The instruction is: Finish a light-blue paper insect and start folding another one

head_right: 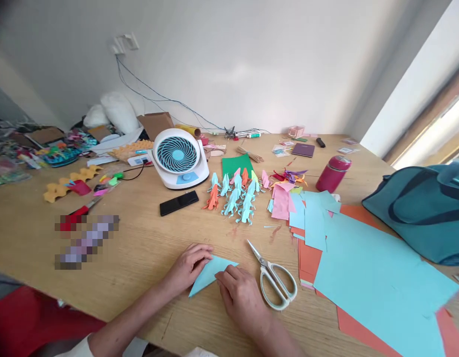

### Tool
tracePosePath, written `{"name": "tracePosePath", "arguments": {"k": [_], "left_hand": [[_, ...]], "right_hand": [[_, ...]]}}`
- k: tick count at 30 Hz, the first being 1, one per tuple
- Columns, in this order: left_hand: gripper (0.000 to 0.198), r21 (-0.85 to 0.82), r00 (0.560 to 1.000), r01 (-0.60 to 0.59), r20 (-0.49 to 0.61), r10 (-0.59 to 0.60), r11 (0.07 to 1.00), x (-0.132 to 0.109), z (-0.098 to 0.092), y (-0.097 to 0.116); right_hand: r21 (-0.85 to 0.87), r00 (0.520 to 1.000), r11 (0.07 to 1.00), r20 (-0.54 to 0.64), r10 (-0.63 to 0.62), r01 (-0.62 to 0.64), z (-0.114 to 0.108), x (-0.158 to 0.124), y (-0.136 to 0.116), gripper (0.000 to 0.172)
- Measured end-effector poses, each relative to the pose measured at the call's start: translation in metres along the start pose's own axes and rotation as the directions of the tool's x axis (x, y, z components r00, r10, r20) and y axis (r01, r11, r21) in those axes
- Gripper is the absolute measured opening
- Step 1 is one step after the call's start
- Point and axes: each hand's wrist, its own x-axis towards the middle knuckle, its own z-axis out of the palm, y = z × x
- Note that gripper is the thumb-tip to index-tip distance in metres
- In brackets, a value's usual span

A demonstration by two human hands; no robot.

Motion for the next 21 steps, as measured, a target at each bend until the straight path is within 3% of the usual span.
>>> {"name": "tracePosePath", "arguments": {"k": [2, 5, 8, 12, 15, 21], "left_hand": [[0.017, 0.025, 0.996, 0.058, 0.07, -0.06, 0.998, 0.005, -0.004, 0.004], [0.033, 0.101, 0.978, 0.11, 0.168, -0.126, 0.989, 0.016, -0.011, 0.009], [0.014, 0.138, 0.949, 0.113, 0.278, -0.148, 0.984, 0.027, -0.015, 0.01], [0.014, 0.103, 0.927, 0.099, 0.352, -0.13, 0.99, 0.037, -0.016, 0.006], [0.015, 0.054, 0.925, 0.115, 0.357, -0.126, 0.992, 0.035, -0.014, 0.002], [0.025, 0.022, 0.97, 0.051, 0.238, -0.054, 0.998, 0.023, -0.004, -0.008]], "right_hand": [[-0.042, 1.0, 0.999, -0.005, -0.008, 0.008, -0.002, 0.001, 0.001, 0.021], [-0.065, 1.0, 0.998, -0.01, -0.015, 0.014, -0.004, 0.003, 0.002, 0.02], [-0.071, 1.0, 0.997, -0.022, -0.018, 0.017, -0.006, 0.005, 0.001, 0.018], [-0.112, 0.999, 0.994, -0.048, -0.019, 0.013, -0.008, 0.008, 0.003, 0.018], [-0.128, 0.999, 0.992, -0.041, -0.019, 0.014, -0.008, 0.01, 0.002, 0.019], [-0.118, 0.999, 0.993, -0.015, -0.032, 0.03, -0.015, 0.013, -0.012, 0.025]]}}
